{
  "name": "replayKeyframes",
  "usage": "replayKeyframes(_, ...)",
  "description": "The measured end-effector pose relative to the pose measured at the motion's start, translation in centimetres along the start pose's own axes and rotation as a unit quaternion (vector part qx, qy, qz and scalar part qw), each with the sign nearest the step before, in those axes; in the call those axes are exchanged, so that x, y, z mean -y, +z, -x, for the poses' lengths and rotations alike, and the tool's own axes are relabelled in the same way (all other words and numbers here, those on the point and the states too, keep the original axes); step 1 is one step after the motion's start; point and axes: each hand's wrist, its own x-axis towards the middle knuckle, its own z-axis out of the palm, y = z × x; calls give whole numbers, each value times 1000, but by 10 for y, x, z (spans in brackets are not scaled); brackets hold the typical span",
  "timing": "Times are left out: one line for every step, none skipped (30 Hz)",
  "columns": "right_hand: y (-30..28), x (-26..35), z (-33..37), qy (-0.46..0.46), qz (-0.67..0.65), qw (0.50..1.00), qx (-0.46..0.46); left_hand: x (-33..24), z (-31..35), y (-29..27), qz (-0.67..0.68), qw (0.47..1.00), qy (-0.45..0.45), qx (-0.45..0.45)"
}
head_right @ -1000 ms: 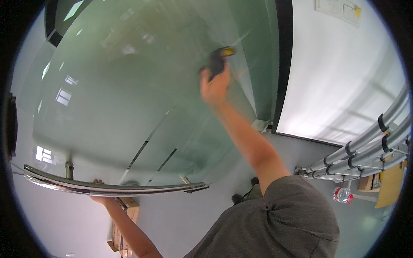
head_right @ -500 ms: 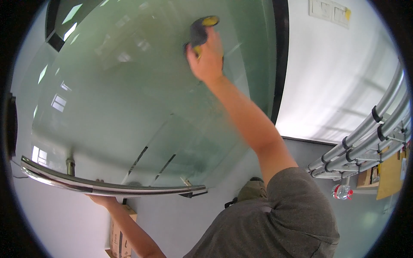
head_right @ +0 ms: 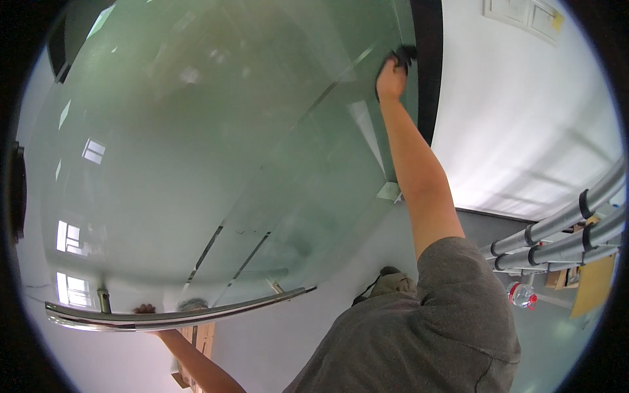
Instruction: Cleaning a glass door and its handle using a cloth.
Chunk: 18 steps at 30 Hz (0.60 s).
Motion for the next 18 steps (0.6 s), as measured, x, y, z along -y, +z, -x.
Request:
replayKeyframes(-2,-30,-2,52,30,998,16,0,-11,-18,-3,1000,2,-2)
replayKeyframes(-2,-48,10,117,29,993,13,-5,-20,-36,28,998,-21,56)
replayKeyframes(-6,-66,24,179,31,983,8,-8,-20,-46,60,991,-47,114)
replayKeyframes(-23,-93,25,211,50,976,-13,25,7,16,-85,994,71,-7)
replayKeyframes(-34,-113,31,247,62,967,-27,40,39,83,-234,944,194,-126)
replayKeyframes(-29,-116,53,274,31,961,-32,20,18,33,-141,979,132,-59)
replayKeyframes(-25,-118,74,301,1,953,-39,1,-2,-16,-45,997,67,11)
replayKeyframes(-27,-119,90,304,3,952,-30,3,0,-23,-51,996,70,4)
replayKeyframes(-28,-118,105,315,-8,949,-30,7,-3,-30,-62,994,85,9)
replayKeyframes(-31,-116,119,325,-19,945,-31,10,-5,-32,-71,992,99,13)
replayKeyframes(-34,-101,137,328,-16,944,-21,7,-4,-29,-84,990,114,16)
replayKeyframes(-36,-83,154,348,-41,936,-21,3,-2,-26,-50,995,82,-17)
replayKeyframes(-40,-67,165,364,-69,928,-25,1,-1,-16,-10,998,50,-48)
replayKeyframes(-40,-70,175,363,-73,929,-19,2,-4,-16,-53,996,57,-49)
replayKeyframes(-44,-86,183,307,-66,949,-22,13,5,10,-15,998,36,-39)
replayKeyframes(-46,-95,193,252,-60,966,-21,18,17,41,-43,994,45,-88)
replayKeyframes(-47,-85,212,253,-63,965,-15,16,29,67,-75,986,59,-140)
replayKeyframes(-46,-61,239,206,-61,977,7,11,39,84,-97,977,61,-180)
